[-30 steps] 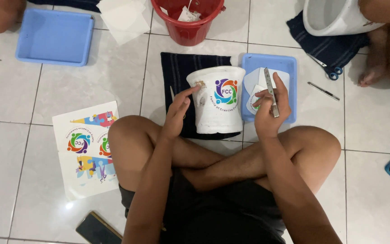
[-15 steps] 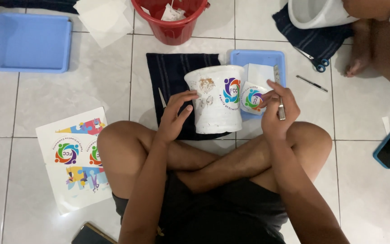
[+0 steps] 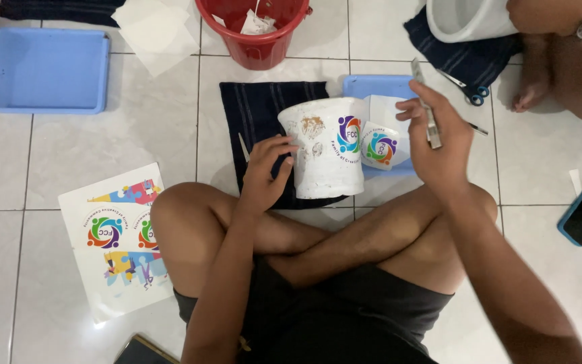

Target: Applying a logo sticker to a white container and using a small tool to smooth it out and refine the edges.

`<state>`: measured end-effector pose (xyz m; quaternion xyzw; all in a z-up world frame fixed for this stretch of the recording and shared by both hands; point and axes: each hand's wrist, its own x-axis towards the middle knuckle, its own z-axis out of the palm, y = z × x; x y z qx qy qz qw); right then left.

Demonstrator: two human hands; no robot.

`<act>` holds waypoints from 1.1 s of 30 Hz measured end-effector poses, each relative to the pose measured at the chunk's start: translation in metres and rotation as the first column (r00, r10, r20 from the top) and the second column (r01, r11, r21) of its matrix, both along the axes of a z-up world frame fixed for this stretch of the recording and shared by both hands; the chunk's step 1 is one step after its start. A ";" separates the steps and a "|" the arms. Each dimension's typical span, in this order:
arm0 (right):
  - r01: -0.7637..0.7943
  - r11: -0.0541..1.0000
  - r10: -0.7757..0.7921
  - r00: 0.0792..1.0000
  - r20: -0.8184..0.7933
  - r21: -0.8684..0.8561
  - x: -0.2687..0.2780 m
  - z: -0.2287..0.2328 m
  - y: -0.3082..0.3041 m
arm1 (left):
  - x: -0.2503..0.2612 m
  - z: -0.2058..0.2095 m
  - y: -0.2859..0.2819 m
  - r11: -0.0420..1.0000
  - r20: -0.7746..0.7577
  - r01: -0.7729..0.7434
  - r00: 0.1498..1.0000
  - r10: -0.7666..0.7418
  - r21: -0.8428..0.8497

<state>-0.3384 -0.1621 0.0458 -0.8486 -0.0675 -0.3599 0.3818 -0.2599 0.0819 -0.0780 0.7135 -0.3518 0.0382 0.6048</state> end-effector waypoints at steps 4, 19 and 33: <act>-0.022 0.985 -0.002 0.990 -0.138 -0.174 -0.017 0.053 -0.012 | 0.005 0.023 -0.015 0.990 -0.018 -0.121 0.992 0.123 0.069; 0.495 0.675 -0.226 0.844 0.486 -0.547 -0.002 0.059 -0.013 | 0.036 0.026 -0.102 0.730 0.435 -0.419 0.881 0.184 0.539; 0.048 0.851 0.208 0.884 -0.419 0.523 0.015 -0.055 0.023 | 0.047 0.014 -0.027 0.880 0.179 -0.210 0.973 0.145 0.426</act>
